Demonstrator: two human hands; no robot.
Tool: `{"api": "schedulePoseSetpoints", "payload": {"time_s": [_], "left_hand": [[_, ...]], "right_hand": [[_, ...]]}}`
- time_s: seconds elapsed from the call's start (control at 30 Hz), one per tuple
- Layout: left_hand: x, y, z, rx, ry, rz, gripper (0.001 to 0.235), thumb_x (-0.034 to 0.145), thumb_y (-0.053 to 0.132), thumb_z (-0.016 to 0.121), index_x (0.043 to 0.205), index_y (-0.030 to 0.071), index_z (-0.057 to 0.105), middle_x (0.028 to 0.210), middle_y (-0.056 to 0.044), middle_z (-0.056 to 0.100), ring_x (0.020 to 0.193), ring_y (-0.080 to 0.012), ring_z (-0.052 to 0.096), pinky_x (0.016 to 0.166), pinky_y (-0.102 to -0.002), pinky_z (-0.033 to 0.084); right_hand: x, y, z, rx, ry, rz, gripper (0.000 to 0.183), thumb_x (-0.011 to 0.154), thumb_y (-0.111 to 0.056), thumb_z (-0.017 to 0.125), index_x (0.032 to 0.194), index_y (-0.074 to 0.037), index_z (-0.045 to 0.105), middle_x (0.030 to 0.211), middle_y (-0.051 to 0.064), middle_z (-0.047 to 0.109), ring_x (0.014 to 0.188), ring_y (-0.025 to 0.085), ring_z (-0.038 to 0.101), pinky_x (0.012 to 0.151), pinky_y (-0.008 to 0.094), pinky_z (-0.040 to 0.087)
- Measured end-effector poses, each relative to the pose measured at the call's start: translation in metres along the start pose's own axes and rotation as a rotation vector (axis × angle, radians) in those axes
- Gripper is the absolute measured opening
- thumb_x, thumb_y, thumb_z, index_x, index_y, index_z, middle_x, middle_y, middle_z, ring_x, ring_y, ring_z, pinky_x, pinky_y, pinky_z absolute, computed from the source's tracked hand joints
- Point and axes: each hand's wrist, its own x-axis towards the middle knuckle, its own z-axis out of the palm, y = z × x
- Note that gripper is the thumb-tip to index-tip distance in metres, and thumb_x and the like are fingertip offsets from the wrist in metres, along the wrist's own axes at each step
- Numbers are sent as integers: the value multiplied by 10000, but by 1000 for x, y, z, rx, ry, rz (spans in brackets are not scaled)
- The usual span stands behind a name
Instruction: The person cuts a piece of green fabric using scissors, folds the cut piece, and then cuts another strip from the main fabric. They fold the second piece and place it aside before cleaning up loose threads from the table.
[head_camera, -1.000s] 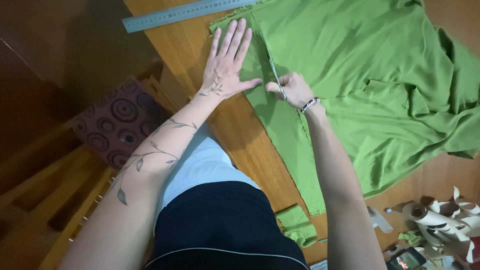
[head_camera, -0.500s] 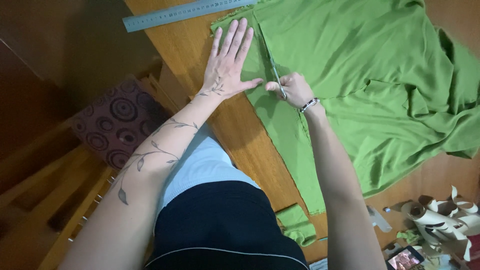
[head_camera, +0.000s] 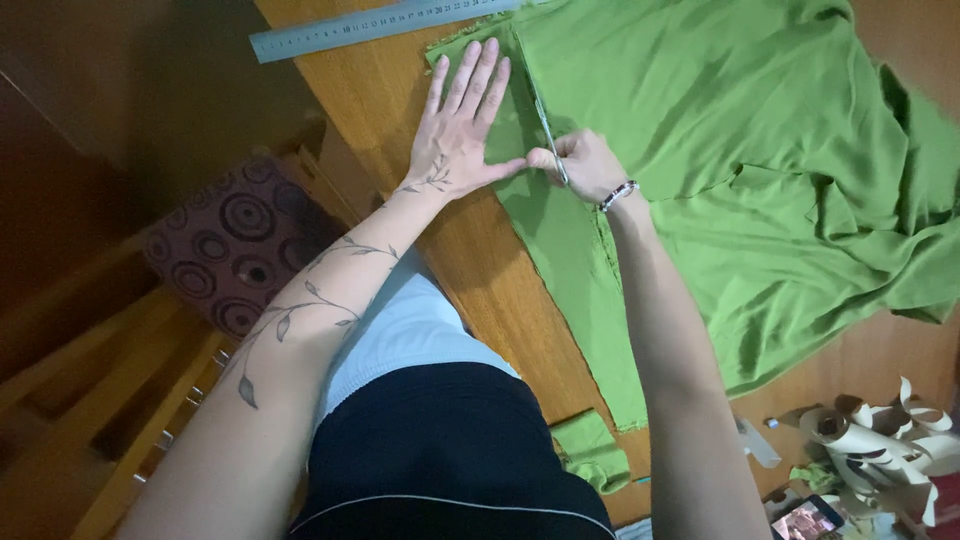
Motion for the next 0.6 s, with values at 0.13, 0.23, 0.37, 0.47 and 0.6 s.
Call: {"api": "schedulePoseSetpoints", "payload": {"time_s": [0.13, 0.23, 0.37, 0.47, 0.6], "left_hand": [[-1, 1, -3, 0, -5, 1, 1119, 960, 912, 292, 1632, 52, 43, 1690, -151, 2, 1587, -304, 26, 1285, -514, 3], [-1, 1, -5, 9, -24, -6, 1113, 959, 912, 266, 1630, 56, 32, 1693, -149, 1, 1590, -302, 27, 1285, -510, 4], [0, 2, -6, -6, -22, -13, 1091, 939, 885, 193, 1633, 55, 46, 1689, -145, 4, 1586, -298, 27, 1282, -507, 3], [-1, 2, -6, 0, -23, -10, 1096, 950, 893, 221, 1632, 54, 44, 1689, -147, 4, 1587, -300, 28, 1282, -507, 3], [-1, 1, -1, 29, 36, -1, 1072, 978, 889, 239, 1634, 55, 78, 1684, -145, 36, 1580, -305, 61, 1282, -514, 35]], "right_hand": [[4, -3, 0, 11, 7, 11, 734, 725, -856, 527, 483, -163, 510, 468, -33, 532, 451, 87, 485, 507, 258, 397], [4, -2, 3, 17, 21, -4, 722, 759, -822, 542, 484, -156, 513, 473, -24, 555, 445, 84, 502, 502, 250, 409], [5, 1, 7, 43, 36, -47, 696, 826, -729, 609, 467, -149, 468, 451, -15, 537, 417, 80, 490, 468, 244, 391], [7, 6, 10, 14, 61, -78, 674, 858, -690, 631, 474, -147, 517, 465, -14, 569, 444, 84, 538, 537, 256, 452], [11, 16, 13, 16, 66, -108, 659, 874, -662, 634, 492, -140, 507, 470, -4, 576, 439, 85, 559, 461, 242, 408]]}}
